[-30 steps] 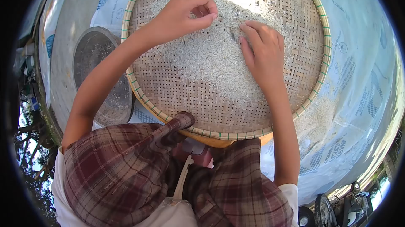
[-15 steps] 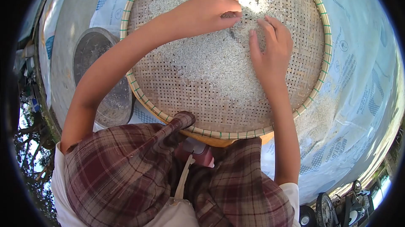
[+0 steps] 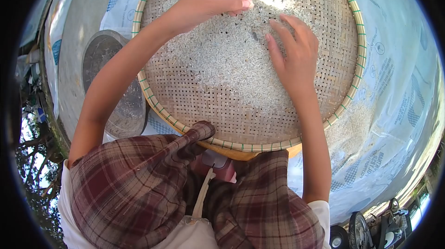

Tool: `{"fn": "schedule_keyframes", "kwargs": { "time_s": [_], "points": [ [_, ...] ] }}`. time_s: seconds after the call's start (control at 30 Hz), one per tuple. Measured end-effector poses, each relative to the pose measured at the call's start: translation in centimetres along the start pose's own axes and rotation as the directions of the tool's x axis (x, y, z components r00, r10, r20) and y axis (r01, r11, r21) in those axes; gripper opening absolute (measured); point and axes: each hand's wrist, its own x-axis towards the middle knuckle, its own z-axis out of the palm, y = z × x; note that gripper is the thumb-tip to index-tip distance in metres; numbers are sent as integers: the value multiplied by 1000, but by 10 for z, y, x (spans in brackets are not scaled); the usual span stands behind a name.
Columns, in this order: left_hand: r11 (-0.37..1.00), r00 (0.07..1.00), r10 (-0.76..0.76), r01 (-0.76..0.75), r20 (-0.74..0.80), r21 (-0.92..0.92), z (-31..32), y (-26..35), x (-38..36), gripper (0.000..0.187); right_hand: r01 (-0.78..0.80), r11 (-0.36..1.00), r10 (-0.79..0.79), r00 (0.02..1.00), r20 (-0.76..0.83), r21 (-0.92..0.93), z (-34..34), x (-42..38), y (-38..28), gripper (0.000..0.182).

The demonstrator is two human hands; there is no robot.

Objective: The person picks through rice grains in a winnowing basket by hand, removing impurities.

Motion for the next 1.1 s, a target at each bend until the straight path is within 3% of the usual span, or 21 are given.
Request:
{"fn": "schedule_keyframes", "kwargs": {
  "time_s": [0.07, 0.1, 0.17, 0.3, 0.37, 0.6, 0.9, 1.0, 1.07, 1.1],
  "points": [
    [936, 998, -19, 37, 54, -351, -3, -1, -5, 18, -50, 998, 51, 998, -29, 40, 2, -2, 5, 21],
    [936, 998, -19, 38, 57, -351, -2, 0, -8, 18, -98, 992, 102, 993, -53, 79, 3, -3, 7, 19],
    [798, 994, -92, 108, 57, -593, 2, 2, -12, 17, -118, 989, 126, 989, -83, 87, 3, -3, 7, 18],
    [718, 990, -72, 133, 118, -683, 4, 0, -11, 12, -137, 987, 147, 979, -142, 80, 1, -3, 3, 18],
    [612, 982, -125, 186, 138, -769, 6, 5, -11, 9, -160, 984, 170, 973, -155, 78, 1, -6, 7, 19],
    [506, 983, -42, 177, 180, -844, 8, -5, 1, 13, -174, 985, 174, 981, -85, 8, 0, -7, 10, 16],
    [441, 932, -101, 355, 348, -824, 13, -3, 5, 24, -175, 983, 178, 982, -67, 51, -2, -7, 10, 16],
    [502, 939, -88, 330, 332, -800, 15, 0, 4, 29, -177, 981, 184, 976, -112, 75, -1, -6, 8, 18],
    [635, 952, -206, 307, 227, -709, 20, 7, 2, 31, -173, 981, 183, 977, -110, 89, -1, -6, 8, 18],
    [634, 952, -206, 307, 228, -710, 19, 6, 2, 31, -169, 980, 180, 978, -109, 102, -1, -7, 8, 17]
  ]
}}
